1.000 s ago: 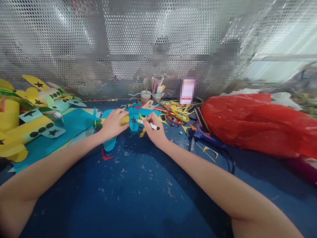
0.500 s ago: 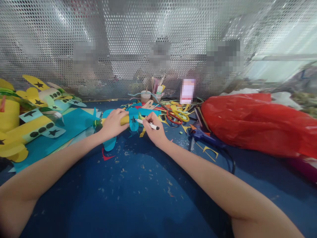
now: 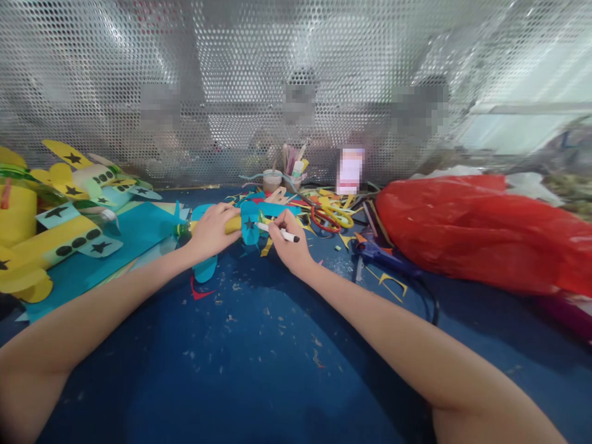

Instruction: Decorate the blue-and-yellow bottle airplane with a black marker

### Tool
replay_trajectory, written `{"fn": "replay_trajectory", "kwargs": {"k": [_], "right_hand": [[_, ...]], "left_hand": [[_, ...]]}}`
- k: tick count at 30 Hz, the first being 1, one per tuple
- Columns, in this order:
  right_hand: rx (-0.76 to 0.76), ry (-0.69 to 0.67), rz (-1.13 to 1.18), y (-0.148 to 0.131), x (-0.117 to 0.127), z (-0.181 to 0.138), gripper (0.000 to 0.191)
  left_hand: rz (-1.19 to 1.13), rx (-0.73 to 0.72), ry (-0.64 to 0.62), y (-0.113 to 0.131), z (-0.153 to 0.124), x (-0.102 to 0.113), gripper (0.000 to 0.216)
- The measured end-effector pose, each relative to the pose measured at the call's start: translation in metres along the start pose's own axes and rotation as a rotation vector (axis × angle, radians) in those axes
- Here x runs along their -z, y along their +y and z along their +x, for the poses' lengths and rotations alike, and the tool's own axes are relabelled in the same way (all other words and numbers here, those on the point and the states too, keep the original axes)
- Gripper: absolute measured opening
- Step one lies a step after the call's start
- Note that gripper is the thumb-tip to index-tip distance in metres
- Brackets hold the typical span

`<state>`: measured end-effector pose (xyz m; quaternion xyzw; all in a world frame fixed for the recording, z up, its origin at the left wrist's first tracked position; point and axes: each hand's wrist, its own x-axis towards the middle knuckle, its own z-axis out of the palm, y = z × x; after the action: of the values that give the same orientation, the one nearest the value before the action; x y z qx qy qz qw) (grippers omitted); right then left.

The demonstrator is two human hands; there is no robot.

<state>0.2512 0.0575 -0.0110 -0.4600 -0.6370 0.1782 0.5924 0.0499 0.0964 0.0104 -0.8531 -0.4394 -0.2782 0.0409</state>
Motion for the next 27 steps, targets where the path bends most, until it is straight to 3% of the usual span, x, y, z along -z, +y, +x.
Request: {"fn": "replay_trajectory", "kwargs": {"k": [27], "right_hand": [[0.012,-0.019,0.001,0.0033,-0.0002,-0.0008,0.021]], "left_hand": [[-0.001,-0.003,0.013,0.0001,-0.0005,-0.0008,0.043]]}}
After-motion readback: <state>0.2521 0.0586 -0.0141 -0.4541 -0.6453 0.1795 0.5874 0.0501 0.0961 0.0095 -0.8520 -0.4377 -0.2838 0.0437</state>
